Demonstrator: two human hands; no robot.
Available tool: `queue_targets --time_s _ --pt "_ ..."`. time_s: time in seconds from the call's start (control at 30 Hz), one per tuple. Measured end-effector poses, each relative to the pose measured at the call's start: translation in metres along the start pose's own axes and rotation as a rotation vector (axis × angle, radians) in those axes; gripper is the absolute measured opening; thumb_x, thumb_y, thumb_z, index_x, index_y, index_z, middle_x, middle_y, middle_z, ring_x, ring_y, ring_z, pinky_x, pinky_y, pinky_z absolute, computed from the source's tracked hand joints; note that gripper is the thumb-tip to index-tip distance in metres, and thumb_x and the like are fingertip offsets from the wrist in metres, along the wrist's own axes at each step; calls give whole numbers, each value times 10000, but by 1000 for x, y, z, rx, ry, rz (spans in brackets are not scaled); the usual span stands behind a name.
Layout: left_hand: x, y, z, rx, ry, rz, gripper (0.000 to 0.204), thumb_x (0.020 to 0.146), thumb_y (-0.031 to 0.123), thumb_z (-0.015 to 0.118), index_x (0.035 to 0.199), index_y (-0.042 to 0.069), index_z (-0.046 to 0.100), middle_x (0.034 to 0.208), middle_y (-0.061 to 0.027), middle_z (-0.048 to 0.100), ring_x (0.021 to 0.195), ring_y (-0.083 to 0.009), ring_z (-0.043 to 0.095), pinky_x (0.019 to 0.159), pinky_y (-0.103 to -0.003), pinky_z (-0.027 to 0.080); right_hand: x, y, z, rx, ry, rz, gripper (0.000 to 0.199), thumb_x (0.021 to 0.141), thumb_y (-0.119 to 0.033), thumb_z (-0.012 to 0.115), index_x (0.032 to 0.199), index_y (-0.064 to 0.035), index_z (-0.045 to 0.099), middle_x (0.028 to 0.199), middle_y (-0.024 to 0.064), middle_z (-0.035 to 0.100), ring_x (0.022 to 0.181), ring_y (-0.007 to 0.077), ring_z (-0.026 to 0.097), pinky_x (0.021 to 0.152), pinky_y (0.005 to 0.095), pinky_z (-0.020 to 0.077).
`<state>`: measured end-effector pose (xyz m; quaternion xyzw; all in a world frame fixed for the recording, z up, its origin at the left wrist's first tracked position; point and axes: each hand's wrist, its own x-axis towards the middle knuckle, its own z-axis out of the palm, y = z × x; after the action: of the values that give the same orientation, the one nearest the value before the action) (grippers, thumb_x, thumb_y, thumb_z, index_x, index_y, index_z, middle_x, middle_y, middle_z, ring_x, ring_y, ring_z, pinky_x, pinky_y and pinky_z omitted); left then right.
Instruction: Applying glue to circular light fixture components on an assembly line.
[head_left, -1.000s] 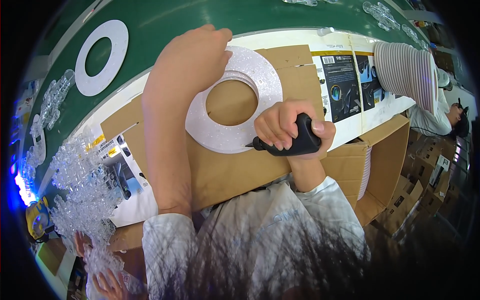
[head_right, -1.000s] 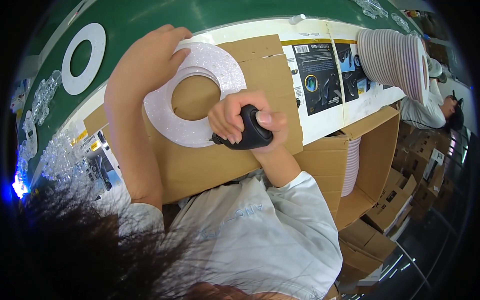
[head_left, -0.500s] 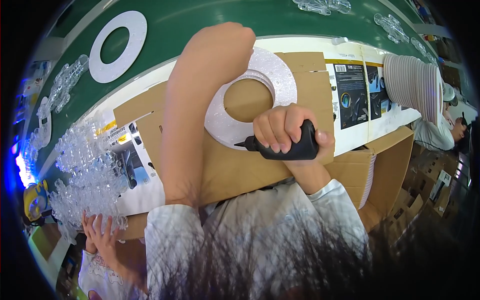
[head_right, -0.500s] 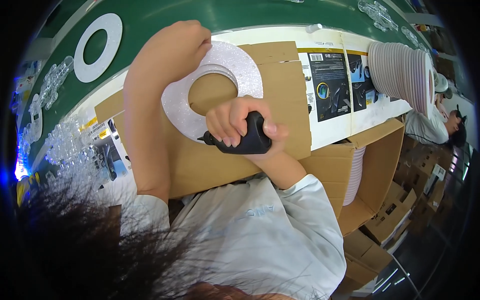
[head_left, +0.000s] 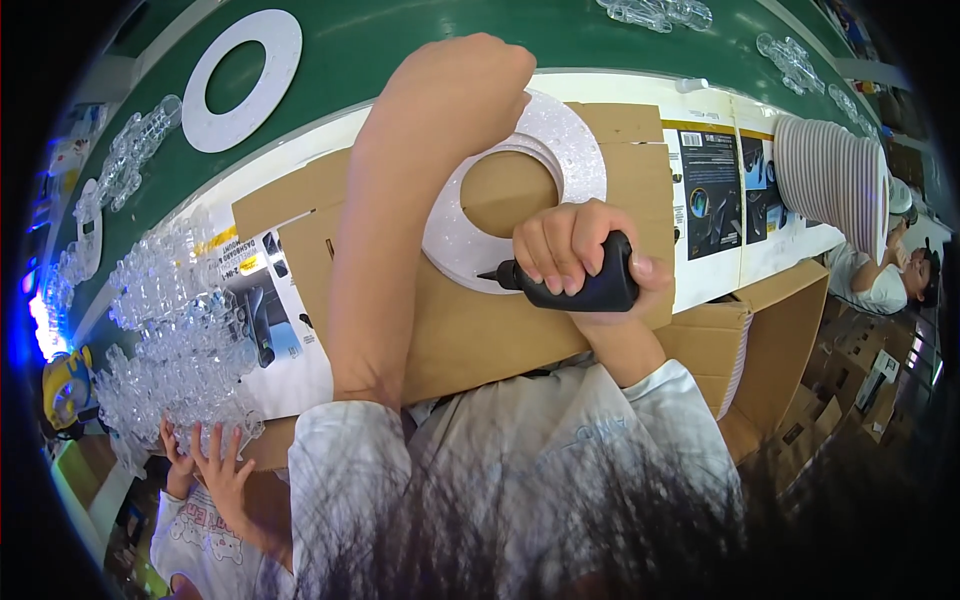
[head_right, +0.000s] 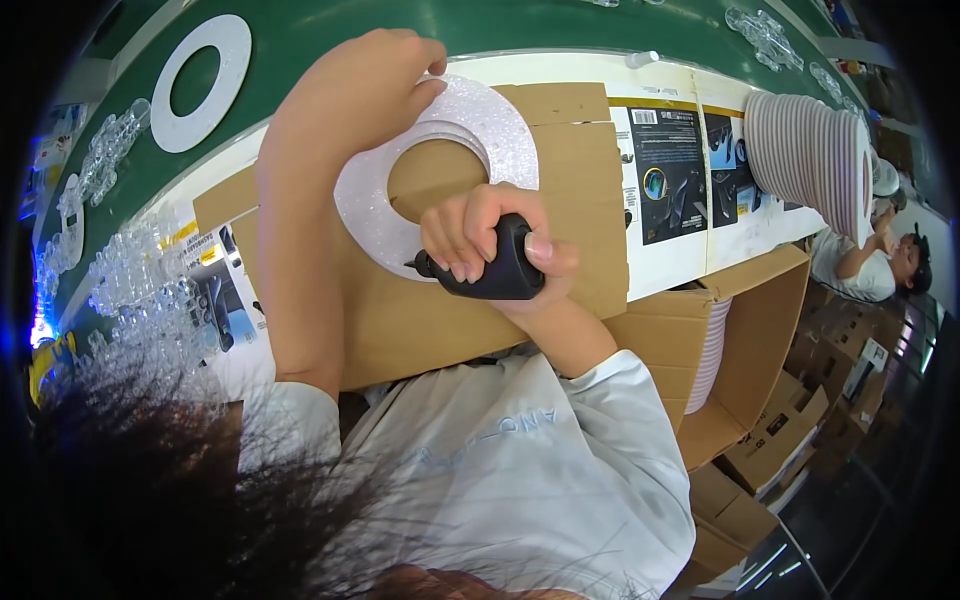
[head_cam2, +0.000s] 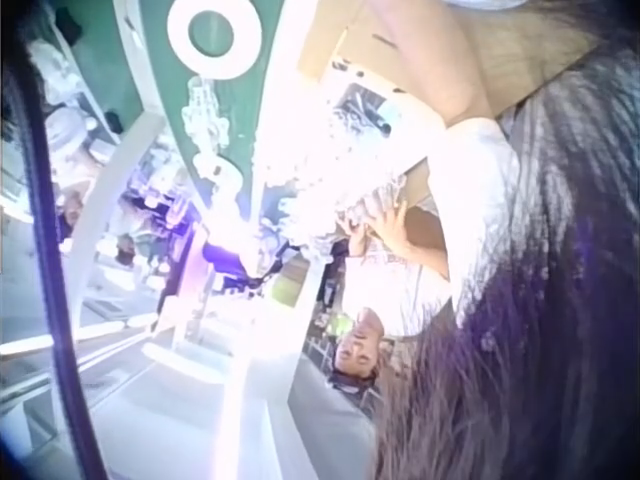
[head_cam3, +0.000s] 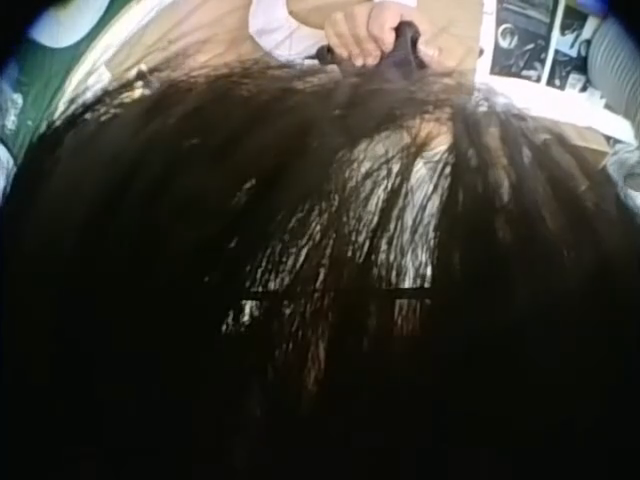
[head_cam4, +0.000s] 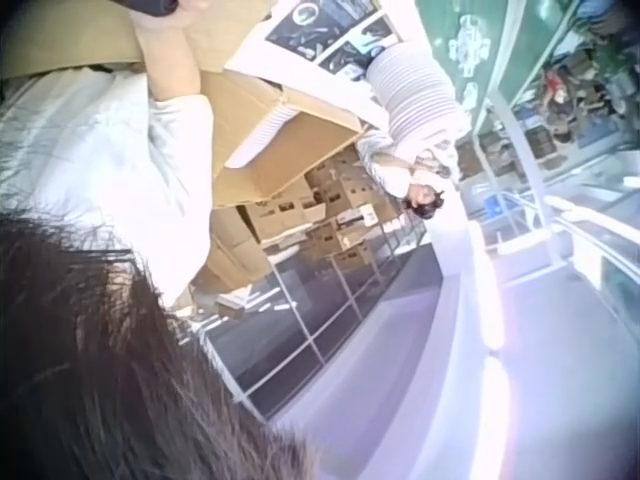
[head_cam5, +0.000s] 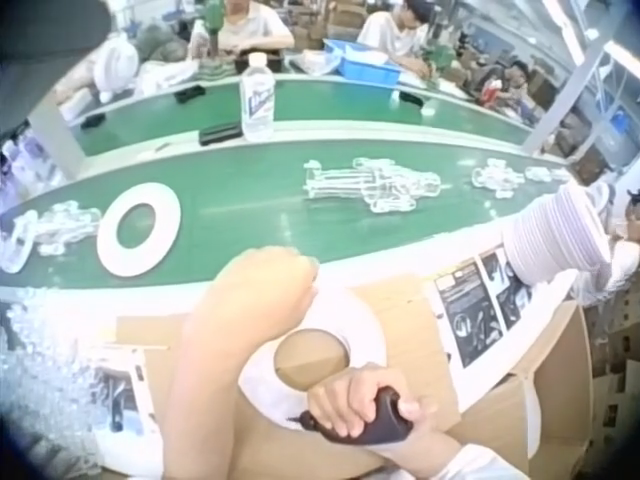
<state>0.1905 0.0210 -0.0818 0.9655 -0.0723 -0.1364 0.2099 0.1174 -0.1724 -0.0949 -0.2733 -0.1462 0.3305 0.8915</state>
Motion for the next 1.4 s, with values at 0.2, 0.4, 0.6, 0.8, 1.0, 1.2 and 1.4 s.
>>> queue_targets --time_s 0.2,0.4,0.6,0.8,1.0,1.2,1.4 --pt "1 0 1 -1 -18 -13 207 899 166 633 1025 11 685 945 -196 697 915 -369 660 814 -456 522 2 5 -1 120 60 -18 390 850 -461 541 753 -88 482 653 35 521 603 164 472 605 306 391" --pt "-4 -3 -3 33 -55 -58 210 899 176 639 1024 15 687 945 -192 697 923 -361 661 814 -453 524 13 5 -6 123 -34 -208 377 874 -476 503 776 -113 477 699 27 542 646 155 497 648 302 411" --pt "5 4 5 42 -58 -11 213 899 185 638 1019 16 687 940 -183 697 928 -352 661 820 -449 526 10 0 -11 11 -7 -226 354 846 -452 510 767 -111 464 671 20 524 630 159 489 627 300 398" --pt "-2 0 2 47 -57 -30 208 901 182 635 1026 23 686 967 -169 698 952 -342 658 835 -443 526 13 6 -10 34 6 -232 348 830 -443 509 763 -105 463 664 24 522 625 161 486 614 302 395" --pt "2 3 -1 102 -103 -43 212 904 170 632 1062 36 676 1012 -157 695 996 -330 646 862 -438 518 14 1 -8 -16 34 -198 348 847 -457 515 741 -134 443 631 4 509 600 150 496 614 305 398" --pt "2 7 2 -8 -97 -30 364 828 231 739 1138 53 667 1095 -149 677 1031 -321 640 884 -426 517 12 0 -16 -18 3 -181 347 854 -454 511 749 -128 453 643 8 514 616 154 500 615 305 398" --pt "5 11 -5 40 -206 -81 486 727 235 817 1160 66 673 1097 -131 668 1035 -316 639 891 -416 523 22 -7 -11 199 19 -330 339 908 -433 495 780 -123 454 669 10 484 631 153 465 630 308 386"
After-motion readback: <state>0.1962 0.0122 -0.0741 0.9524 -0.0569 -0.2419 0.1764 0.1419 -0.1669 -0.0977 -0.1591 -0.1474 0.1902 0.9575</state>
